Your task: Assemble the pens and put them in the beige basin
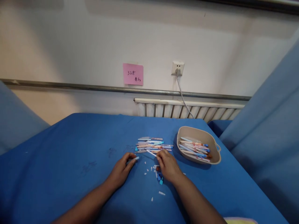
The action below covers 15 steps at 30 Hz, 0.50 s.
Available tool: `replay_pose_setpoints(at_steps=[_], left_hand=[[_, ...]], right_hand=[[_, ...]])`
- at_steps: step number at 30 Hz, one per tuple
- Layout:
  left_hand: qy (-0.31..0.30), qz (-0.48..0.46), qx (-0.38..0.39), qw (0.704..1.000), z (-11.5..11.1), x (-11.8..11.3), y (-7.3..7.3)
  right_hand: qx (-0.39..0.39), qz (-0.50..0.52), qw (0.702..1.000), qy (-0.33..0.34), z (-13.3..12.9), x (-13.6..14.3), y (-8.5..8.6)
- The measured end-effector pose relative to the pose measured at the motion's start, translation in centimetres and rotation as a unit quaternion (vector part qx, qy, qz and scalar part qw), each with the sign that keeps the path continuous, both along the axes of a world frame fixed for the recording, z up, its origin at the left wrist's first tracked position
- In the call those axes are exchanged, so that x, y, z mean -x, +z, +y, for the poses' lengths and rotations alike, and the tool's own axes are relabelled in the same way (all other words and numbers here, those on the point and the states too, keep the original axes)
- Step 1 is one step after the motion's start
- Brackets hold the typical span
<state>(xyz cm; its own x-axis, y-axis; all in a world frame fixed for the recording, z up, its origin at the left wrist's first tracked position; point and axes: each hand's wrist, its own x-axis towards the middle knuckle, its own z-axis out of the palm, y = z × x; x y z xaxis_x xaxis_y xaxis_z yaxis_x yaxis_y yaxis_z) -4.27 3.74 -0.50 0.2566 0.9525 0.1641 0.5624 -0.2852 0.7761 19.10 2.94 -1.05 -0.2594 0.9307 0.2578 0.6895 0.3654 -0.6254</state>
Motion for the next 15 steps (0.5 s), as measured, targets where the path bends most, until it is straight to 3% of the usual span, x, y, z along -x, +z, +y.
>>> replay_pose_setpoints(at_steps=[4,15], left_hand=[[0.010,-0.072,0.032,0.997,0.45,0.22,-0.16],[-0.031,-0.023,-0.007,0.999,-0.10,0.15,-0.04]], right_hand=[[-0.021,0.034,0.999,0.013,-0.03,-0.04,-0.09],[-0.036,0.045,0.998,0.015,-0.31,-0.02,-0.02]])
